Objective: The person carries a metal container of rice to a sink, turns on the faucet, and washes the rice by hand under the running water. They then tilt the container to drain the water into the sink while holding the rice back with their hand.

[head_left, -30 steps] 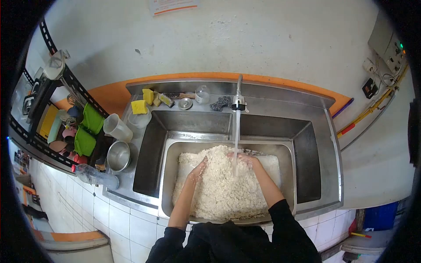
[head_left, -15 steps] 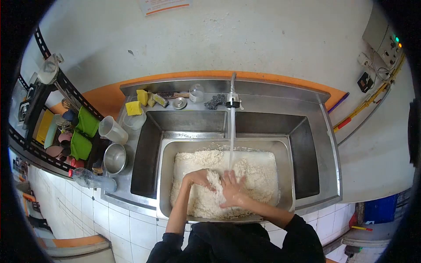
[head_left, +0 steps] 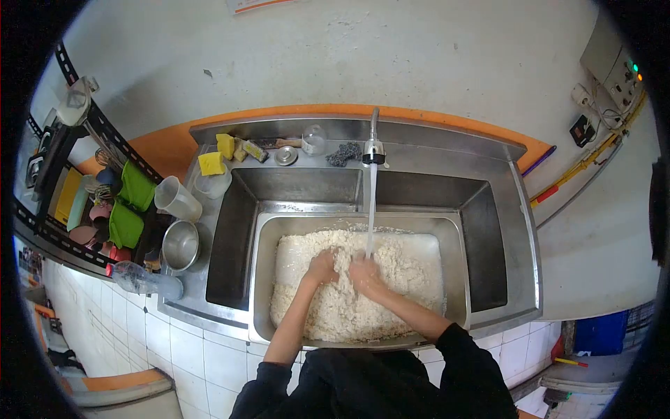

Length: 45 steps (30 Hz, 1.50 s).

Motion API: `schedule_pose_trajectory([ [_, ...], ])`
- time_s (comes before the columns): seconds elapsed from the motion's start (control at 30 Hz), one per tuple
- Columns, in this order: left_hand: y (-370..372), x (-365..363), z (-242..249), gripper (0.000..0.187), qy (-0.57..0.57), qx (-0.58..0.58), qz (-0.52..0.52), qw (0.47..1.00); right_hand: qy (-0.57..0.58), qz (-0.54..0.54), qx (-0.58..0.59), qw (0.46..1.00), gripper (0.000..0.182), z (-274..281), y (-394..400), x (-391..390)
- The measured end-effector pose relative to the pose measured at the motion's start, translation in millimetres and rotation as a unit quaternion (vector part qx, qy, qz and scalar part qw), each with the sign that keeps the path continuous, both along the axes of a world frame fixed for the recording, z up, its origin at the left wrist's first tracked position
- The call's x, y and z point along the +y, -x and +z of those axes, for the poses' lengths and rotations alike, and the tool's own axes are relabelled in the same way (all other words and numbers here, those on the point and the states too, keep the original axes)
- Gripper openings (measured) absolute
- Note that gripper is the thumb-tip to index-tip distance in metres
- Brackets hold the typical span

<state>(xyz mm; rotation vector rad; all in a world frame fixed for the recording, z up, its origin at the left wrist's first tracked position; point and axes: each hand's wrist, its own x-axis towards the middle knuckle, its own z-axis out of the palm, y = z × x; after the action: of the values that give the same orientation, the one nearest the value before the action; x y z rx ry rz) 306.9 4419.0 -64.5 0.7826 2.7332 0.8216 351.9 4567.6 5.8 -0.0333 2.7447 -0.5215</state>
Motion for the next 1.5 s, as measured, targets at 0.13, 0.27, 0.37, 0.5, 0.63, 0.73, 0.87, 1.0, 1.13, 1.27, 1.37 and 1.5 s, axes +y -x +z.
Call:
schedule_pose_trajectory([
  [0.13, -2.3, 3.4, 30.4, 0.065, -0.005, -0.068, 0.051, 0.996, 0.017, 0.104, 0.056, 0.993, 0.021, -3.5, 29.4, 28.4],
  [0.27, 10.6, -4.2, 23.5, 0.055, -0.016, -0.072, 0.094, 0.993, -0.057, 0.070, 0.017, 0.996, 0.017, 1.3, 36.8, 8.7],
  [0.37, 11.6, -8.4, 26.3, 0.052, -0.051, -0.173, 0.110, 0.977, -0.159, 0.101, 0.079, 0.979, 0.016, 21.4, 32.0, -19.6],
  [0.5, 18.6, -22.5, -16.3, 0.049, -0.178, -0.108, 0.069, 0.976, -0.137, 0.291, 0.237, 0.917, 0.015, 39.2, 56.1, -47.6],
  [0.63, 17.4, -21.8, -4.3, 0.043, -0.173, -0.108, 0.074, 0.976, 0.004, 0.418, 0.281, 0.864, 0.013, 21.2, 101.2, -40.5],
  [0.73, 16.2, -18.7, 0.8, 0.041, -0.188, -0.097, 0.110, 0.971, 0.081, 0.457, 0.135, 0.876, 0.020, 21.1, 107.3, -9.5],
  [0.87, 6.5, -10.0, 45.2, 0.042, -0.177, -0.197, 0.116, 0.957, 0.122, 0.505, 0.231, 0.823, 0.026, 3.0, 107.1, 40.5],
  [1.0, 8.0, -11.9, 28.5, 0.042, -0.181, -0.172, 0.115, 0.961, 0.103, 0.449, 0.156, 0.874, 0.029, 22.7, 88.3, 78.1],
  [1.13, 10.2, -12.5, 33.5, 0.042, -0.122, -0.188, 0.096, 0.970, 0.097, 0.402, 0.122, 0.902, 0.025, 32.2, 71.7, 108.7],
  [1.27, 1.1, -8.3, 65.3, 0.038, -0.013, -0.119, 0.067, 0.990, 0.151, 0.346, 0.199, 0.904, 0.022, 16.0, 57.7, 138.0],
  [1.37, -11.5, -1.5, 108.9, 0.034, 0.025, -0.023, 0.054, 0.998, -0.098, 0.238, -0.006, 0.966, 0.021, 30.8, 47.0, 144.7],
  [1.5, -2.9, 20.7, 87.8, 0.028, -0.130, 0.170, -0.010, 0.977, -0.217, 0.214, 0.009, 0.953, 0.019, 47.1, 31.2, 113.8],
])
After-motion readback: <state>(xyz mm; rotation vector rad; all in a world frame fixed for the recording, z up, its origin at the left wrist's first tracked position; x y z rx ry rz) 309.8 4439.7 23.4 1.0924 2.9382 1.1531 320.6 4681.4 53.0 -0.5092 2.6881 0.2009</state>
